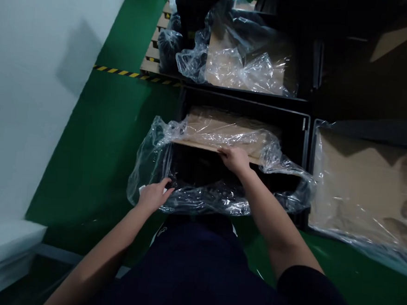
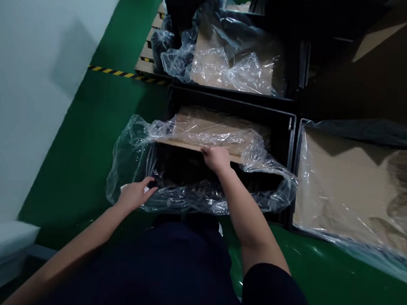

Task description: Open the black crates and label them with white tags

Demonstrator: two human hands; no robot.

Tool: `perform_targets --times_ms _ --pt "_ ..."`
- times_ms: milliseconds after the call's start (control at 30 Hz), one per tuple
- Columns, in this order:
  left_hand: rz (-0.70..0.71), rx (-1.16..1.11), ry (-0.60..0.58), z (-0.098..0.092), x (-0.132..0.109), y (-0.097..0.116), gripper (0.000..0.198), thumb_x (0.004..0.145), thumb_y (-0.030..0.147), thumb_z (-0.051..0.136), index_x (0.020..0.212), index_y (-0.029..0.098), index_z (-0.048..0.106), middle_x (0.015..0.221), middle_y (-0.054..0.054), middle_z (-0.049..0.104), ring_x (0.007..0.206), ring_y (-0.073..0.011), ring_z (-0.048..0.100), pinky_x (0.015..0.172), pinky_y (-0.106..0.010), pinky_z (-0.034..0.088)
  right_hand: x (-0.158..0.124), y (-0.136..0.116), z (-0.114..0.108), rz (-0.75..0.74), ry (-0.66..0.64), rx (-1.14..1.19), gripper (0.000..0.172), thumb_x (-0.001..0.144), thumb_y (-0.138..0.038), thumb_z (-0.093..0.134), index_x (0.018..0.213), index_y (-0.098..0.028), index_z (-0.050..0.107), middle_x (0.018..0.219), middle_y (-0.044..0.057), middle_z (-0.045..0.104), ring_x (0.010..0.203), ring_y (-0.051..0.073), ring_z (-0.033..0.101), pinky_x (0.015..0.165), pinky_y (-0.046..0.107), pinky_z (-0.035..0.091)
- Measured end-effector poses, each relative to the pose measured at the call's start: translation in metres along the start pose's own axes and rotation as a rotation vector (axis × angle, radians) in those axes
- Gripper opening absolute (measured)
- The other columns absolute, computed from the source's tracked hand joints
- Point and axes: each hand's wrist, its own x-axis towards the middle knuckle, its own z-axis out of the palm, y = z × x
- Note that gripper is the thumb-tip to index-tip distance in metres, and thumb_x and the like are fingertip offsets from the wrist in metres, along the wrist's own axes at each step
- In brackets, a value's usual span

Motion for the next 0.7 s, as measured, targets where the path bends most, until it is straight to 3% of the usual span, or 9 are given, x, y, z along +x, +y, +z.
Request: perform_targets --times_ms 233,333,433,533,567,633,700 --pt "0.019 -0.073 0.031 0.001 -0.011 0.001 0.041 0.097 0.05 0.044 0.124 0.022 0.056 0.083 -0.004 0.07 0.086 -0.0267 0.068 0.066 -0.031 0.039 -0.004 -0.004 -0.002 -0.002 -0.02 0.003 0.034 0.095 -0.037 0.049 0.121 -0.028 0.069 0.11 0.003 0.069 0.101 0.028 0.065 0.084 0.036 0.049" --pt "0.032 -0.168 0.036 -0.006 -0.022 0.002 0.038 0.096 0.049 0.047 0.116 0.019 0.058 0.075 -0.002 0.067 0.08 -0.0239 0.067 0.068 -0.03 0.039 -0.016 -0.008 0.008 -0.029 -0.074 0.037 0.034 0.093 -0.03 0.049 0.121 -0.025 0.068 0.113 0.004 0.068 0.103 0.025 0.063 0.087 0.033 0.048" --pt "0.023 -0.27 0.049 -0.012 -0.037 0.004 0.031 0.094 0.045 0.051 0.105 0.017 0.059 0.069 -0.001 0.062 0.072 -0.0206 0.064 0.069 -0.029 0.038 -0.035 -0.011 0.04 -0.128 -0.199 0.067 0.042 0.087 -0.03 0.058 0.128 -0.02 0.063 0.127 0.007 0.061 0.117 0.024 0.055 0.099 0.034 0.044" --pt "0.044 -0.33 0.083 -0.01 -0.046 0.008 0.024 0.093 0.041 0.054 0.095 0.017 0.059 0.07 0.0 0.062 0.069 -0.0182 0.062 0.07 -0.028 0.039 -0.053 -0.012 0.086 -0.17 -0.467 0.049 0.097 0.072 -0.056 0.075 0.152 -0.019 0.034 0.158 0.012 0.025 0.143 0.032 0.027 0.108 0.052 0.038" --pt "0.057 -0.355 0.1 -0.008 -0.047 0.01 0.022 0.092 0.039 0.056 0.093 0.018 0.058 0.072 0.0 0.063 0.069 -0.0175 0.062 0.07 -0.028 0.039 -0.056 -0.012 0.1 -0.162 -0.561 0.056 0.107 0.071 -0.062 0.073 0.156 -0.019 0.024 0.161 0.012 0.011 0.148 0.032 0.016 0.109 0.058 0.034" --pt "0.116 -0.401 0.166 -0.006 -0.048 0.013 0.017 0.09 0.035 0.059 0.09 0.018 0.058 0.074 0.002 0.064 0.067 -0.0156 0.062 0.068 -0.027 0.041 -0.058 -0.014 0.12 -0.127 -0.667 0.095 0.107 0.075 -0.067 0.067 0.157 -0.019 0.018 0.161 0.01 -0.002 0.15 0.031 0.005 0.111 0.062 0.028" --pt "0.264 -0.4 0.354 -0.007 -0.05 0.015 0.014 0.089 0.032 0.062 0.093 0.018 0.057 0.077 0.002 0.065 0.068 -0.0139 0.063 0.066 -0.025 0.044 -0.056 -0.016 0.125 -0.106 -0.663 0.144 0.091 0.08 -0.062 0.065 0.154 -0.019 0.031 0.162 0.012 0.004 0.149 0.033 0.01 0.114 0.056 0.028"
